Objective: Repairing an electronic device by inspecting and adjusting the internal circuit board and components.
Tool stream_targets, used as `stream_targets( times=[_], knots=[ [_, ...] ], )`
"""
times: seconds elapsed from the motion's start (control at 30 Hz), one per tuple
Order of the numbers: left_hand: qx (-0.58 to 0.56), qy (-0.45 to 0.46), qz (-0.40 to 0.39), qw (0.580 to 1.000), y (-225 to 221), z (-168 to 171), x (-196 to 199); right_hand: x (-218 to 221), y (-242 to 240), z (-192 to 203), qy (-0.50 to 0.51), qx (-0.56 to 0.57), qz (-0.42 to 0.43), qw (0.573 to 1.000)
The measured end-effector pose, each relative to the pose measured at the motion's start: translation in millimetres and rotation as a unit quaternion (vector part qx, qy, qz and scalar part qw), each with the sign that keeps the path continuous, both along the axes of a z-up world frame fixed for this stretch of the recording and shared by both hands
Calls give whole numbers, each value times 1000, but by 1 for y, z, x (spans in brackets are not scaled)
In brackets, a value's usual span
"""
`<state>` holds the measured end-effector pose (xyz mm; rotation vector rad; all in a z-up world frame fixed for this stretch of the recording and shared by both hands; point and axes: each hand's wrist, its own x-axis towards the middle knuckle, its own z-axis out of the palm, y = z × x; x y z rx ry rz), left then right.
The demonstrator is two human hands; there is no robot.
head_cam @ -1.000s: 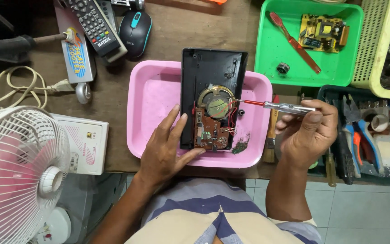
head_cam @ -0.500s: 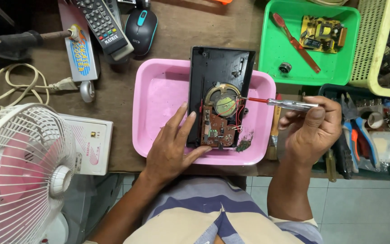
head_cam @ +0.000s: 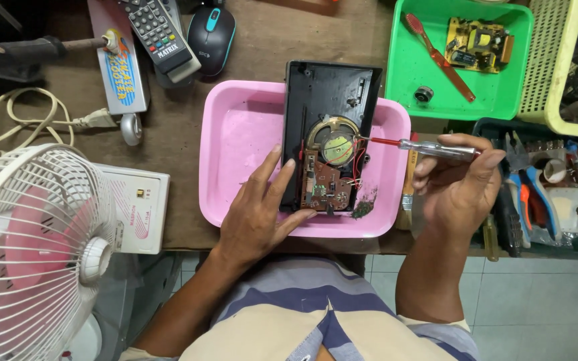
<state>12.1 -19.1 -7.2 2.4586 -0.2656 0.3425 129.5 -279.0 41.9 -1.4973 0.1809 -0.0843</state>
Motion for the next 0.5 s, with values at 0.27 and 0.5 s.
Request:
stream_targets(
  times=[0.27, 0.5],
  knots=[
    [-2, -9, -6, 1000, 0, -2, 0, -5, -7, 5, 5, 53, -34, 998],
    [-2, -12, -5, 1000, 1, -1, -1, -13, -11, 10, 16, 28, -54, 998]
  ],
)
